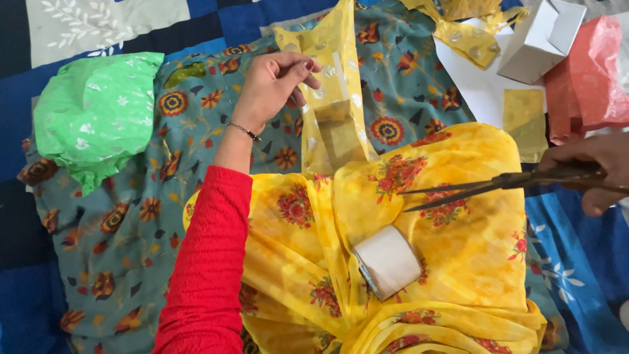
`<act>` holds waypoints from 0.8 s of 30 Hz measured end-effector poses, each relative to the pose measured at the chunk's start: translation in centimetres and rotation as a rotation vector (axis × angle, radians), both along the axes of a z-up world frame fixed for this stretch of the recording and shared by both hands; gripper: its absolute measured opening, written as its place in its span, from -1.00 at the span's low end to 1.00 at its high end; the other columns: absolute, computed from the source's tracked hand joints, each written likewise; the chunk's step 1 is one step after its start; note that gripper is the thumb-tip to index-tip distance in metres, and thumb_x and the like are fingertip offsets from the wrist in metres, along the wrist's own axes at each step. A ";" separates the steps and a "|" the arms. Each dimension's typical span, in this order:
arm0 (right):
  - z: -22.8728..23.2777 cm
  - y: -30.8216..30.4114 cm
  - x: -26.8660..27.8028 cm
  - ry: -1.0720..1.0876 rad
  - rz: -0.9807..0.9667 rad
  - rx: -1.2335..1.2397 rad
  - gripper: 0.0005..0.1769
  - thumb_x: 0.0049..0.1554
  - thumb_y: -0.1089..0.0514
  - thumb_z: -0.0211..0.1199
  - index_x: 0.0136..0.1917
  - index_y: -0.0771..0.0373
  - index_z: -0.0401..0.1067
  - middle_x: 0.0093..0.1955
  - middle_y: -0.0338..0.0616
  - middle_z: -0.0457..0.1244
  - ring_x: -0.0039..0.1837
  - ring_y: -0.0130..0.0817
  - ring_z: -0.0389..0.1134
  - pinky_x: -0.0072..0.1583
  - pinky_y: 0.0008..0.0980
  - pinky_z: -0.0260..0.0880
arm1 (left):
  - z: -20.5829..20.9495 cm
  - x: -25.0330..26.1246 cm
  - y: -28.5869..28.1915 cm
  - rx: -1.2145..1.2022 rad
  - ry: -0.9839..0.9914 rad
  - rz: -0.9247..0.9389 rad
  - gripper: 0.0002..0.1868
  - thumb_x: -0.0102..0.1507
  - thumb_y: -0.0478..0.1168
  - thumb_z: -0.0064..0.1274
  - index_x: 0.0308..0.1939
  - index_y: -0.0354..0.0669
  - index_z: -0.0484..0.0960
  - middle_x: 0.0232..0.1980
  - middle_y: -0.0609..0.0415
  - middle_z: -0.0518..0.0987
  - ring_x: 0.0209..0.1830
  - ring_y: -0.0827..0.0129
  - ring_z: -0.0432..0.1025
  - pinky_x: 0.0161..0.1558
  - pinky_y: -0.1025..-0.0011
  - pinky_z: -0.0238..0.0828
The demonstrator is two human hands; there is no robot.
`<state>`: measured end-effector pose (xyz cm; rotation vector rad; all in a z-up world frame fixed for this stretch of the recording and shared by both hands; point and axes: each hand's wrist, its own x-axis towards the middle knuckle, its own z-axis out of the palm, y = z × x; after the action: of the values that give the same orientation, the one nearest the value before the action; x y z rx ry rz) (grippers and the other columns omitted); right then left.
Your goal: The person wraps a white box with yellow patterned wrapping paper on a bed. They cut the paper with scissors, fold the paper around the box, secure it with clear tape, and work with a ribbon roll to finish the wrapped gift.
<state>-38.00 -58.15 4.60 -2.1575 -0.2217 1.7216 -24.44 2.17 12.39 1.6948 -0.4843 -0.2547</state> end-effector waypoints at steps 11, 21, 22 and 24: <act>2.4 8.6 1.9 -0.088 0.066 0.151 -0.25 -0.13 -0.05 0.71 0.20 0.08 0.35 -0.14 -0.34 0.22 -0.08 -0.55 0.16 -0.01 -0.43 0.37 | 4.6 -2.0 1.4 -0.037 -0.068 -0.039 -0.73 0.47 -0.08 0.02 0.01 -0.16 0.72 -0.20 0.18 0.73 -0.47 0.67 0.49 -0.40 0.63 0.42; 8.0 17.7 0.6 -0.149 0.123 -0.082 -0.46 -0.08 -0.05 0.64 0.02 0.14 0.42 -0.31 -0.26 0.16 -0.19 -0.43 0.11 -0.14 -0.31 0.25 | 4.9 -2.2 1.3 -0.031 -0.084 -0.050 -0.72 0.48 -0.05 0.03 0.01 -0.13 0.72 -0.18 0.20 0.73 -0.45 0.67 0.50 -0.42 0.64 0.38; 8.3 18.3 0.5 -0.167 0.128 -0.094 -0.44 -0.09 -0.07 0.65 0.05 0.11 0.42 -0.31 -0.27 0.17 -0.18 -0.43 0.15 -0.12 -0.31 0.26 | 4.9 -2.1 1.3 -0.036 -0.077 -0.049 -0.73 0.47 -0.05 0.02 0.01 -0.13 0.71 -0.18 0.20 0.73 -0.45 0.67 0.51 -0.42 0.64 0.38; 8.7 19.1 0.1 -0.203 0.140 -0.117 -0.39 -0.12 -0.09 0.67 0.10 0.04 0.43 -0.29 -0.29 0.19 -0.18 -0.43 0.21 -0.10 -0.31 0.28 | 4.8 -2.0 1.3 -0.041 -0.074 -0.050 -0.72 0.48 -0.05 0.02 0.01 -0.14 0.72 -0.18 0.20 0.73 -0.45 0.67 0.51 -0.42 0.64 0.38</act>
<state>-37.86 -39.01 13.25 -2.4574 -0.3407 1.6230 -26.45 3.48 17.22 1.6578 -0.5835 -0.2170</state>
